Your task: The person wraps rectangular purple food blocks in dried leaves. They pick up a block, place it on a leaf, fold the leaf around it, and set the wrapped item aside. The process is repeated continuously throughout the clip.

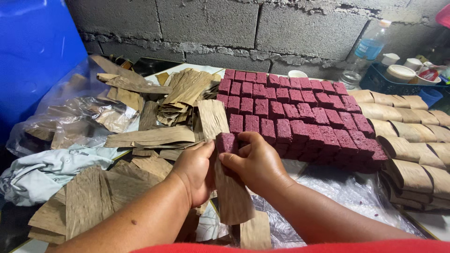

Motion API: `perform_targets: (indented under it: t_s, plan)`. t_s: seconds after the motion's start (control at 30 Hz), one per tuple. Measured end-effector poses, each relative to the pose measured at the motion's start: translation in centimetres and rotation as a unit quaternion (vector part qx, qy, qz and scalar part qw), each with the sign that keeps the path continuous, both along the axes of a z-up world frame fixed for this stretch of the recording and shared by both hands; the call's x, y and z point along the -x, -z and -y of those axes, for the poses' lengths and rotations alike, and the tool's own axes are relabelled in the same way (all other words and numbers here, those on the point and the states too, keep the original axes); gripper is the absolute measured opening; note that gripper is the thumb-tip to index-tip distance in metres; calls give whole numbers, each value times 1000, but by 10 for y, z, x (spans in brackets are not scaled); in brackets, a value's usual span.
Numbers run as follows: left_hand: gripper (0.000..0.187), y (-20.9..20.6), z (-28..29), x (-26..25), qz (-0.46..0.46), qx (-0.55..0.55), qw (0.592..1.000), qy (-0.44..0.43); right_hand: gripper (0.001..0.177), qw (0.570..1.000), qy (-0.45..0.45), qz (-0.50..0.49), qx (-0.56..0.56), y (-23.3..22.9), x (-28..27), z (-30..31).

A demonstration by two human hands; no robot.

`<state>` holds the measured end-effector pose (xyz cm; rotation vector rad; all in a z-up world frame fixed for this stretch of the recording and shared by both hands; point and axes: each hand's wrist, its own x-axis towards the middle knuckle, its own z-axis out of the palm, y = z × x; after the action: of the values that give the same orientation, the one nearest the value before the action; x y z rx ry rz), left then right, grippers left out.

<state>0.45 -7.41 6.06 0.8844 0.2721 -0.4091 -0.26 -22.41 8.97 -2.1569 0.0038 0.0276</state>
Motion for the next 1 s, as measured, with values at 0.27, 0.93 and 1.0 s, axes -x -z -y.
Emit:
perform_targets:
  t_s: [0.27,0.93,1.0]
  plan:
    - [72,-18,-10,-6,-24,12,996,82,94,979,-162,122,14,4,-9,32]
    - [79,-28,-28,15,140,50,962,227,34,942,-171,263,119,-12,-5,37]
    - [63,-30,-27,16,112,-16,974,198,46,945,-146,267,124,-9,-3,37]
